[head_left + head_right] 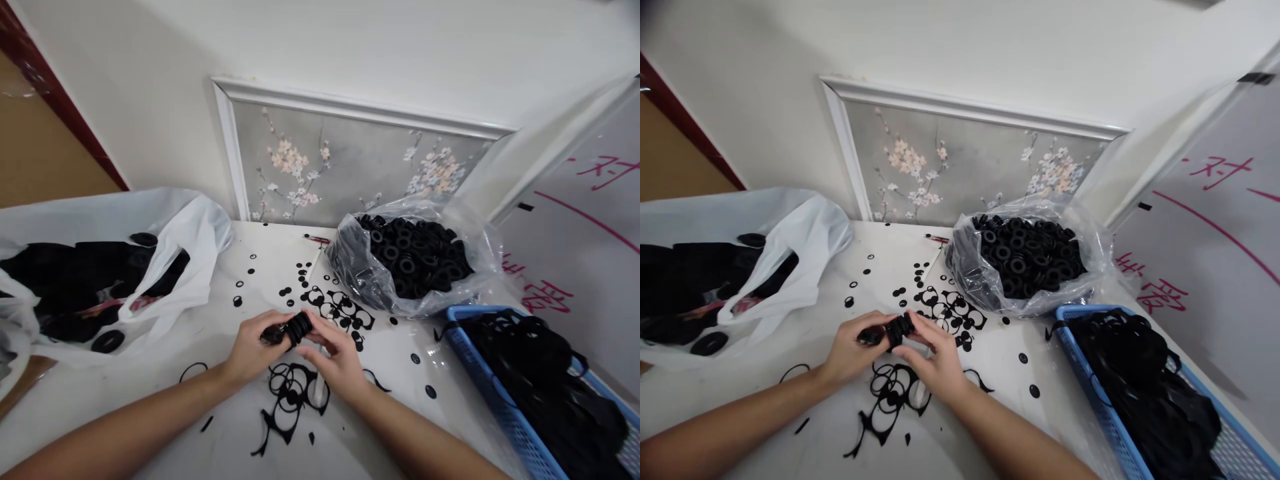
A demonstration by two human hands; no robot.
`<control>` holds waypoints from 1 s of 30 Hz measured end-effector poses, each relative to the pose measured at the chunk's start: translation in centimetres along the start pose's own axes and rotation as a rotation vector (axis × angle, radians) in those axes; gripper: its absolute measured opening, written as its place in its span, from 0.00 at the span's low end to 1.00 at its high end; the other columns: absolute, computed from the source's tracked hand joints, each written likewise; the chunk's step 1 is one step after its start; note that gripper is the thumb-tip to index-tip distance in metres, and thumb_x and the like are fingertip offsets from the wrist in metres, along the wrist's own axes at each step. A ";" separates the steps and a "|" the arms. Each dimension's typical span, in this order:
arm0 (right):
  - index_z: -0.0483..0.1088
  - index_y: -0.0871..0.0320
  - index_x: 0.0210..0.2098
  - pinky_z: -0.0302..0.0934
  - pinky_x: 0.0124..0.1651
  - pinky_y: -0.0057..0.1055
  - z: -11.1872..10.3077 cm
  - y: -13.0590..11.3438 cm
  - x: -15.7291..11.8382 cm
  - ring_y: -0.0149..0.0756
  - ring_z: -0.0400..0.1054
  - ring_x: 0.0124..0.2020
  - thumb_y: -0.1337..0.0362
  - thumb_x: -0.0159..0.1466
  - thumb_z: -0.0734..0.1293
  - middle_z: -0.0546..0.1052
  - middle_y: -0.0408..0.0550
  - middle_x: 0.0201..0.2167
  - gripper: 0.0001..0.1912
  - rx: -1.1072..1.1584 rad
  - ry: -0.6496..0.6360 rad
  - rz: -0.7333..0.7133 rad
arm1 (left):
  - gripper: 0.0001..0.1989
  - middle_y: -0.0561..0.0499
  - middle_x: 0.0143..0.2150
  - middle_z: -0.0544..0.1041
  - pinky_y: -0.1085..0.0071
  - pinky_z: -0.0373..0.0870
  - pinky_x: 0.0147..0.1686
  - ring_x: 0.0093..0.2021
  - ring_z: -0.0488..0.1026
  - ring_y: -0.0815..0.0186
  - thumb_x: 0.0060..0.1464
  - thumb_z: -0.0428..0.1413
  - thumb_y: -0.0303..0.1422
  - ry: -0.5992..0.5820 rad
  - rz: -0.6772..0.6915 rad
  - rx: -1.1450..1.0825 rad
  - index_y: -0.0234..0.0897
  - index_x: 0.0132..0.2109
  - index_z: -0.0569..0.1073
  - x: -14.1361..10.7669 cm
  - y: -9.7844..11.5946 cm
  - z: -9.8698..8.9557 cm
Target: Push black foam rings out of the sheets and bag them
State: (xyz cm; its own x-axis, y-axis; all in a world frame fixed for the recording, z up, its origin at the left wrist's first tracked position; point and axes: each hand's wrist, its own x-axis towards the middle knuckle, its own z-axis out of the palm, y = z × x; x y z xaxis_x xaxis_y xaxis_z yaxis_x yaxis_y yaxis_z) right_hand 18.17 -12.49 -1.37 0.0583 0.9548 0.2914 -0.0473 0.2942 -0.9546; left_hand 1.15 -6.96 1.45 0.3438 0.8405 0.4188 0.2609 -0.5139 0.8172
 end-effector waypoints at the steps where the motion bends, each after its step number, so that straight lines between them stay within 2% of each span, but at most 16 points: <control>1: 0.73 0.49 0.53 0.69 0.56 0.45 0.0 -0.2 0.0 0.46 0.71 0.55 0.61 0.57 0.73 0.75 0.49 0.55 0.23 0.010 0.013 0.015 | 0.08 0.50 0.32 0.81 0.72 0.74 0.35 0.31 0.78 0.65 0.48 0.60 0.28 0.003 -0.015 0.012 0.38 0.38 0.80 -0.1 0.0 0.0; 4: 0.78 0.49 0.46 0.65 0.59 0.49 0.0 -0.4 0.2 0.46 0.73 0.53 0.58 0.57 0.73 0.79 0.48 0.50 0.16 0.083 0.078 0.058 | 0.06 0.50 0.34 0.82 0.71 0.75 0.36 0.32 0.79 0.63 0.49 0.60 0.29 0.009 0.009 0.008 0.38 0.37 0.79 -0.4 -0.1 0.1; 8: 0.80 0.48 0.40 0.68 0.56 0.47 0.0 -0.3 0.4 0.45 0.75 0.49 0.59 0.52 0.77 0.81 0.48 0.46 0.15 0.180 0.127 0.083 | 0.03 0.51 0.29 0.81 0.73 0.74 0.32 0.28 0.77 0.66 0.50 0.60 0.28 -0.018 0.108 -0.034 0.38 0.34 0.79 -0.2 -0.3 0.1; 11: 0.80 0.46 0.40 0.71 0.53 0.44 -0.1 -0.2 0.3 0.43 0.75 0.48 0.61 0.53 0.77 0.80 0.47 0.46 0.15 0.205 0.131 0.052 | 0.02 0.49 0.32 0.82 0.72 0.75 0.34 0.30 0.78 0.66 0.49 0.60 0.28 -0.013 0.147 -0.044 0.37 0.33 0.78 0.0 -0.5 0.2; 14: 0.78 0.46 0.44 0.72 0.51 0.41 -0.2 -0.1 0.1 0.43 0.73 0.51 0.62 0.53 0.77 0.77 0.48 0.50 0.18 0.195 0.098 0.011 | 0.04 0.50 0.34 0.81 0.73 0.74 0.36 0.33 0.78 0.66 0.50 0.59 0.27 -0.006 0.168 -0.009 0.36 0.36 0.77 0.2 -0.7 0.1; 20: 0.70 0.47 0.57 0.70 0.54 0.38 -0.3 0.4 -0.1 0.43 0.69 0.55 0.62 0.53 0.77 0.73 0.52 0.54 0.33 0.011 -0.030 -0.097 | 0.04 0.56 0.26 0.76 0.78 0.69 0.28 0.25 0.73 0.71 0.48 0.57 0.30 -0.030 0.034 0.124 0.37 0.34 0.73 0.0 -0.6 0.1; 23: 0.64 0.47 0.62 0.68 0.56 0.39 -0.2 0.7 -0.1 0.42 0.71 0.53 0.62 0.50 0.79 0.74 0.51 0.53 0.42 -0.050 -0.048 -0.075 | 0.08 0.59 0.23 0.73 0.78 0.67 0.26 0.24 0.72 0.71 0.48 0.56 0.30 -0.072 -0.088 0.123 0.39 0.39 0.71 -0.4 -0.3 0.4; 25: 0.64 0.47 0.61 0.68 0.57 0.41 -0.2 0.8 0.0 0.42 0.73 0.50 0.61 0.49 0.79 0.76 0.50 0.51 0.42 -0.031 -0.042 -0.007 | 0.10 0.61 0.21 0.70 0.79 0.65 0.25 0.24 0.71 0.71 0.48 0.55 0.30 -0.099 -0.129 0.096 0.40 0.41 0.69 -0.6 -0.1 0.5; 30: 0.71 0.51 0.55 0.70 0.53 0.43 0.0 0.5 0.5 0.42 0.76 0.45 0.61 0.50 0.78 0.81 0.45 0.41 0.33 0.186 -0.008 0.195 | 0.10 0.62 0.21 0.63 0.79 0.61 0.24 0.22 0.64 0.73 0.51 0.56 0.31 -0.177 -0.212 -0.080 0.39 0.42 0.66 -0.1 0.2 0.6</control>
State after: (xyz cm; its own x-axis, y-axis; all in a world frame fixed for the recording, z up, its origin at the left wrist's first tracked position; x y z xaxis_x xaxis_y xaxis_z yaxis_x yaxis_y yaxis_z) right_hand 18.12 -11.91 -1.67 0.0224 0.9943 0.1039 -0.2389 0.1063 -0.9652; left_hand 1.76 -7.27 1.36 0.4434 0.8809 0.1657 0.2738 -0.3091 0.9107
